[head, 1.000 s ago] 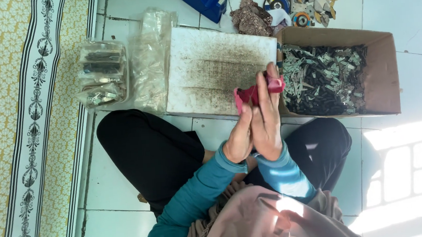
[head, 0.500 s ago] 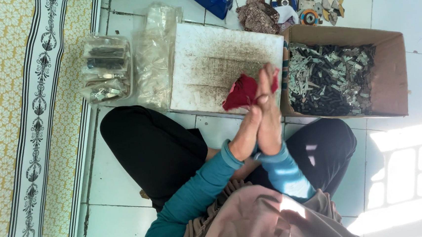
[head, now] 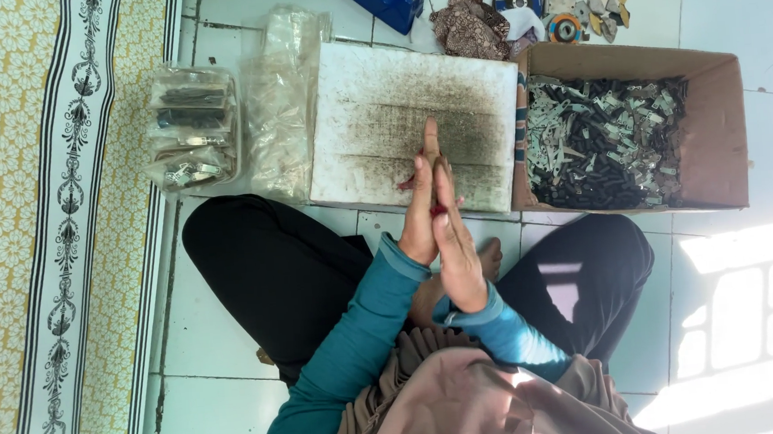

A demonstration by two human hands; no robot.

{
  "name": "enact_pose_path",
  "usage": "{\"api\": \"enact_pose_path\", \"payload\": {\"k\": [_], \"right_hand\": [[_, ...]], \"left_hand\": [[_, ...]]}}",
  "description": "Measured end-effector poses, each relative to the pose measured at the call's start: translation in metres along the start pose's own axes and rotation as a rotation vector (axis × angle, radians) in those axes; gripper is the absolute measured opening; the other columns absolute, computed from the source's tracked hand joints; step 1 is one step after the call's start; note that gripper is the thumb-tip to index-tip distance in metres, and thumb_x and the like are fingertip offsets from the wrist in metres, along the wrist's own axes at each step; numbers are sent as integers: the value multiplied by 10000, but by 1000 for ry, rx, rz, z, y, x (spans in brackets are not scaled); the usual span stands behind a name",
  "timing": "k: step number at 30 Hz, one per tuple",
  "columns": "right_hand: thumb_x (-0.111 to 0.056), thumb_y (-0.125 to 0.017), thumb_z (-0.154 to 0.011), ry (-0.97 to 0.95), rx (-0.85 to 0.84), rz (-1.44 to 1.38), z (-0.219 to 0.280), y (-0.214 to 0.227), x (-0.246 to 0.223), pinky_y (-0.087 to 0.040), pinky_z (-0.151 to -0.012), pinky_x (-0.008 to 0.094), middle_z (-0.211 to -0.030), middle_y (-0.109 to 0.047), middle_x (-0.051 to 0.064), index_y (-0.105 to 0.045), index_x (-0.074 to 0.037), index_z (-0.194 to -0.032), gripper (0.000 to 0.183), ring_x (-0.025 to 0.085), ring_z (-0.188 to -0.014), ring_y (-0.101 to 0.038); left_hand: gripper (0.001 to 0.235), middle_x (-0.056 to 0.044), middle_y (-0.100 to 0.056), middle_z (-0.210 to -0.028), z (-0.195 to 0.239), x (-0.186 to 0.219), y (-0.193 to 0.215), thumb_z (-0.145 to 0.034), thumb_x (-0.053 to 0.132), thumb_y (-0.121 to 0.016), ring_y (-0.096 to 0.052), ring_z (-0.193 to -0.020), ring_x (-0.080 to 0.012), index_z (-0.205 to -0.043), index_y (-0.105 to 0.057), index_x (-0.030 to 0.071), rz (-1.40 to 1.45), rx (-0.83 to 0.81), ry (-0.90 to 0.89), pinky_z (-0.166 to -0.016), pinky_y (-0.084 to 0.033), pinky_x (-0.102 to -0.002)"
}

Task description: The person picks up metal components from a box, wipes them with a red cloth, and places them into a small plastic bag on a work surface.

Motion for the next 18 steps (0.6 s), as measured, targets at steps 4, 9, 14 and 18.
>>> {"api": "enact_pose_path", "payload": {"k": [4,9,14,18], "right_hand": [[-446,-217,-1148,-22,14,-66,-23,42,14,-58,-1254,629,-1729,-16,179,-79,-105,-1671,640,403,-1569,-24],[-492,-167,-1133,-25,25,-151,-68,66,20,-185,-1193,744,-1710,-104,276,-87,-77,-1672,684,538,-1541,-167],[-245,-262,-1133,-251,293,308,-18,23,1,-203,-1248,622,-1531,-382,396,-402,80,-1523,526,498,-1444,-362],[-265,-347,-1138,-180,317,-285,11,6,25,-182,-1277,532,-1669,-237,237,-303,0,-1595,530,380,-1550,-215]], "left_hand": [[683,-143,-42,-1727,15,-2,-31,-1134,493,-269,-116,-1579,-294,-1671,-97,107,-2,27,46,-1288,-144,-538],[723,-171,49,-1728,37,-19,-59,-1139,527,-249,62,-1583,-344,-1668,-100,57,-144,-200,-3,-1292,-9,-546],[792,-259,89,-1721,19,0,-34,-1103,599,-260,23,-1577,-458,-1661,-65,72,-350,-67,-92,-1278,-15,-571],[696,-242,63,-1725,5,-10,14,-1129,530,-278,49,-1579,-439,-1669,-126,117,-406,102,-141,-1278,14,-543]]}}
Point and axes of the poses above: each hand's wrist, its own z-axis away from the middle knuckle, its own y-axis out of the back of the hand, x = y × z, the point moved 9 cm from there along -z, towards the middle knuckle
